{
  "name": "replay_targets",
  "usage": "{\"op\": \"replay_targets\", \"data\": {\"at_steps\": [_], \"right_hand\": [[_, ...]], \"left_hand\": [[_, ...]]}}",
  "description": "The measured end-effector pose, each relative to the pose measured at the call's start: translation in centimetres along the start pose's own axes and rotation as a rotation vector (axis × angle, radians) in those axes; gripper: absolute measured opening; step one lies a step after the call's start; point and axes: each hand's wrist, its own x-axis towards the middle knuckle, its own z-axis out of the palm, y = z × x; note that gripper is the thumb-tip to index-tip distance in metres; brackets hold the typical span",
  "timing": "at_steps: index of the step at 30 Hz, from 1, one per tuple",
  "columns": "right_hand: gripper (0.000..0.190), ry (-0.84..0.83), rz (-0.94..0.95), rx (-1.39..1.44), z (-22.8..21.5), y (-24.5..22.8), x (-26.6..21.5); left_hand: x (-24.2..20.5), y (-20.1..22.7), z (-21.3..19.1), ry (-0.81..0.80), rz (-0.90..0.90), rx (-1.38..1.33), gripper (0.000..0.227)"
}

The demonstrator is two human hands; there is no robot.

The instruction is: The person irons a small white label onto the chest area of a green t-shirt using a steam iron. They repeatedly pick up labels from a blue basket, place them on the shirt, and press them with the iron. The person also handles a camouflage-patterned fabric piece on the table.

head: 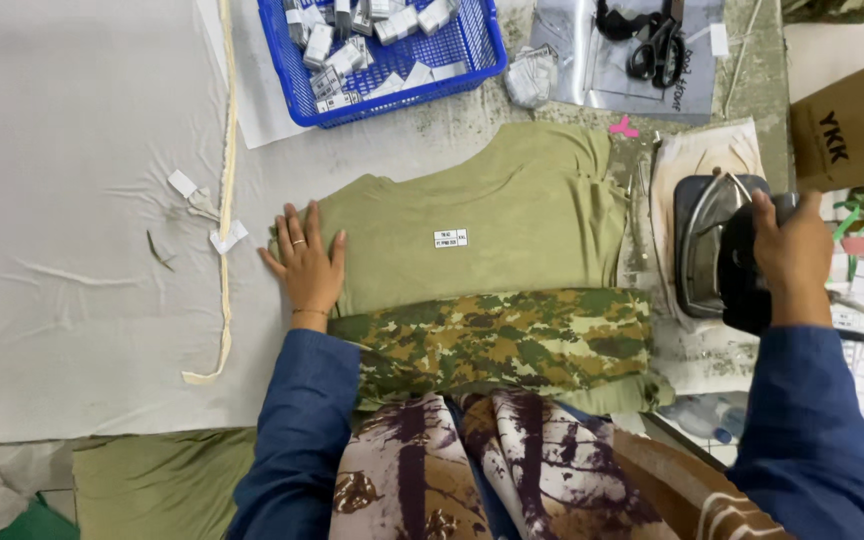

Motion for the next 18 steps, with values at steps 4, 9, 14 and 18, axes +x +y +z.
{"op": "replay_targets", "data": {"at_steps": [4,9,14,18], "right_hand": [[0.046,-0.126,-0.070,-0.095,-3.0,-12.0,-3.8],[0.052,-0.447,-0.897,-0.165,-2.3,-26.3,-10.2],[0.055,-0.264,-1.252,-0.130,3.4,-34.4,-13.8],[0.057,-0.179,-1.038,-0.068,3.7,-34.5,-13.1]], "left_hand": [[0.2,0.8,-0.3,0.025,-0.061,-0.058,0.062],[0.0,0.6,-0.4,-0.024,-0.080,-0.121,0.056],[1.4,-1.5,-0.1,-0.061,-0.170,-0.468,0.056],[-1.0,0.8,-5.2,0.000,-0.134,-0.608,0.065]]}}
